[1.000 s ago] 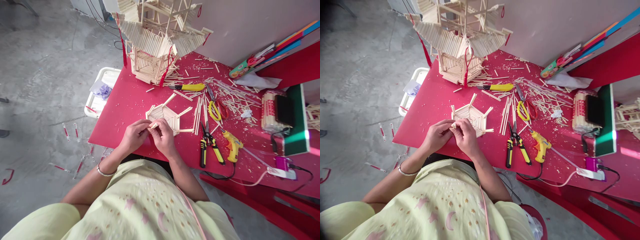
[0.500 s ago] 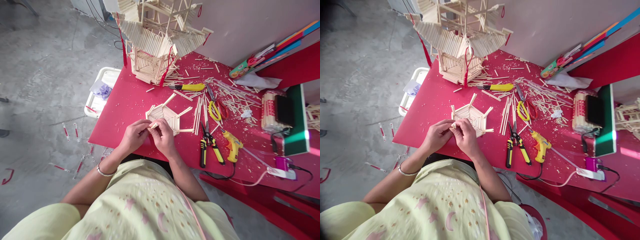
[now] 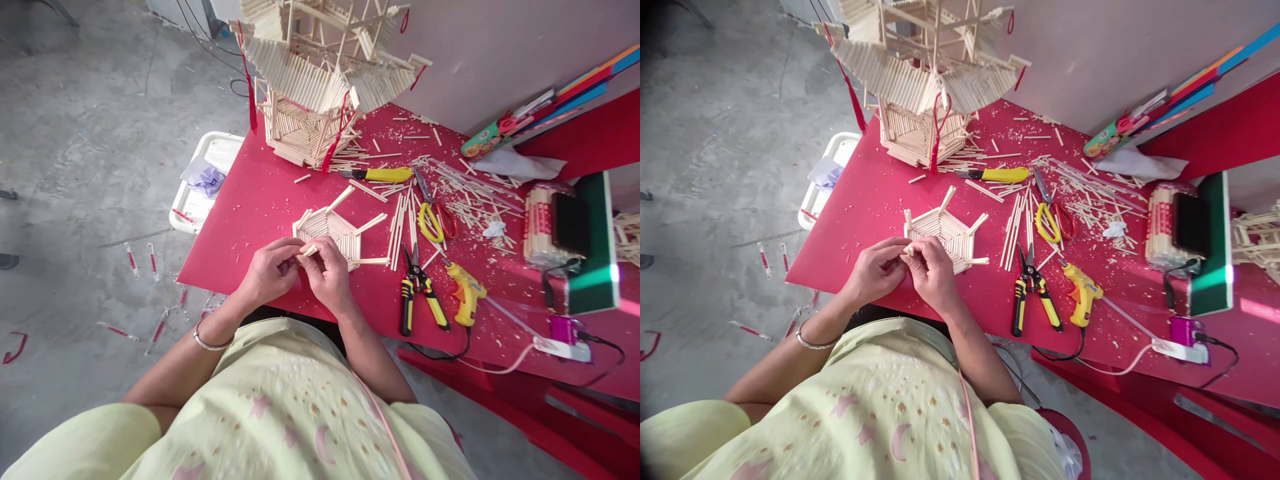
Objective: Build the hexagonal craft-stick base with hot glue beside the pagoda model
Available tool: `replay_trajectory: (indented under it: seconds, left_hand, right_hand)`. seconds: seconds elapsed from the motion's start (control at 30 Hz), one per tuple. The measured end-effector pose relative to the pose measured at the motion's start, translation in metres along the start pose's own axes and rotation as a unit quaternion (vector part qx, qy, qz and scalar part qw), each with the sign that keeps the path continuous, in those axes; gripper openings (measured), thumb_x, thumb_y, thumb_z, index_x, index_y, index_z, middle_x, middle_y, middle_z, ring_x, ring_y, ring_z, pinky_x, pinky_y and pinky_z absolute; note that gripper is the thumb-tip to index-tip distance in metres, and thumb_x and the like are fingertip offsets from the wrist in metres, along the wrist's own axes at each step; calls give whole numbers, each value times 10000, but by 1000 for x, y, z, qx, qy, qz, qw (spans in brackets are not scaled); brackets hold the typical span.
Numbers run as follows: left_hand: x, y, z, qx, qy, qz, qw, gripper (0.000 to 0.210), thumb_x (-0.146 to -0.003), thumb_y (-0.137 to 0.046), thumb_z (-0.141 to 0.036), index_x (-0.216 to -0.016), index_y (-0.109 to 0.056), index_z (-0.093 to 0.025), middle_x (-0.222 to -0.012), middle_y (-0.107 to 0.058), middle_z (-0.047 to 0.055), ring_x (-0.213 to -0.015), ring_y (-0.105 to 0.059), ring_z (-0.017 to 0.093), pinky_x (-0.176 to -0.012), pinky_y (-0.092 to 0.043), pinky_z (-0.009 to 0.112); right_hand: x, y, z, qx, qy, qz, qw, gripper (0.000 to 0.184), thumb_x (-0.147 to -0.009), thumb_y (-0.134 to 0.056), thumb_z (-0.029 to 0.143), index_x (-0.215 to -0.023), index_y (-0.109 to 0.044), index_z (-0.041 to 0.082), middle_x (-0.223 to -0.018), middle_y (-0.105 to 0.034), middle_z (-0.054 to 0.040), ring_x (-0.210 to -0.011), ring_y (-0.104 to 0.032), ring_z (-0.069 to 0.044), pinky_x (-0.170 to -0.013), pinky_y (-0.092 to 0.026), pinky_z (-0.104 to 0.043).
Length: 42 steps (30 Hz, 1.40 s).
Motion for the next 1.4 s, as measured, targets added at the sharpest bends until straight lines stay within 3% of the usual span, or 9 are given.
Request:
replay_trajectory:
  seconds: [0.17,0.57,1.4]
  left_hand:
    - [-1,1,-5,6,2,3,1000,323,-787,-503,-68,-989,-744,-143,-1138,-731,96,-589,-471,62,-532,-390,203]
    - [-1,1,-5,24,-18,-1,1000,362,-755,-488,-4,-966,-739,-157,-1103,-717,82,-722,-573,107,-606,-417,220]
    - [-2,1,-6,4,-28,-6,1000,303,-799,-499,-11,-968,-717,-139,-1078,-725,77,-679,-530,81,-583,-393,200]
  right_hand:
    - [0,0,2,-4,3,-3,1000,24,-1040,-579,281,-1036,-599,268,-994,-632,-35,-973,-638,-192,-890,-553,-370]
    - [0,-1,3,10,7,-3,1000,6,-1022,-608,254,-1018,-609,258,-971,-635,-37,-950,-630,-199,-855,-536,-359]
    - [0,0,5,4,14,-6,1000,26,-1035,-589,272,-1017,-592,254,-972,-627,-31,-956,-634,-190,-874,-550,-364]
Point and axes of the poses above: each hand's wrist, its own x-axis away from the middle knuckle, its own y-axis out of the back of the hand, z = x × y, the point moved 8 cm from there along -x, towards the middle knuckle
